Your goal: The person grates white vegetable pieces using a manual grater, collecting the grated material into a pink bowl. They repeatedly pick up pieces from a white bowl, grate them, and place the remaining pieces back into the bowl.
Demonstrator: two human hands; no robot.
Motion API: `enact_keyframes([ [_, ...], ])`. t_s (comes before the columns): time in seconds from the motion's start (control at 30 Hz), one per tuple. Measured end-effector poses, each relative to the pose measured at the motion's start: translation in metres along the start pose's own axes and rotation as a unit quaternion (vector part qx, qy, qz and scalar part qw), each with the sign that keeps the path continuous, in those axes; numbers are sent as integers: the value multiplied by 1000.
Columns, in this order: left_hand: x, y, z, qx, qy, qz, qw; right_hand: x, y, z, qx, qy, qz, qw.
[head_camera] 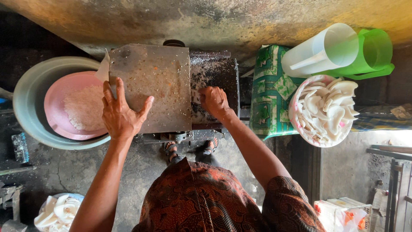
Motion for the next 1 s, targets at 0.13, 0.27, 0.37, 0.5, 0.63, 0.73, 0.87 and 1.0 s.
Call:
enact_keyframes([
  [0.13, 0, -2, 0, 5, 0, 2, 1000, 3, 9, 9, -19, -7, 31, 999],
  [0.27, -1, -1, 1, 16, 5, 2, 1000, 0, 5, 13, -8, -34, 47, 998],
  [0.37, -2, 1, 2, 21, 7, 5, 1000, -10, -6, 17, -11, -39, 74, 996],
  [0.5, -1, -1, 1, 30, 14, 12, 999, -17, -12, 13, -25, -56, 113, 992],
  [0.63, 3, -4, 2, 24, 18, 6, 1000, 1, 7, 20, -47, -73, 114, 990],
  [0.73, 2, -5, 3, 27, 20, 6, 999, -1, 8, 25, -60, -76, 118, 988],
  [0.87, 2, -3, 2, 25, 18, 6, 1000, 2, -2, 27, -53, -61, 109, 991],
  [1.0, 2, -6, 2, 35, 21, 0, 999, -9, -18, 30, -36, -59, 101, 993],
])
Point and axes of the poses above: each hand's wrist, its own z-axis towards the middle knuckle, its own y-axis out of the back of the hand, x = y × z, the point moved 9 cm from there along z, towards the middle knuckle, and after that the axes turned 13 degrees about y, right-handed, at the moved point
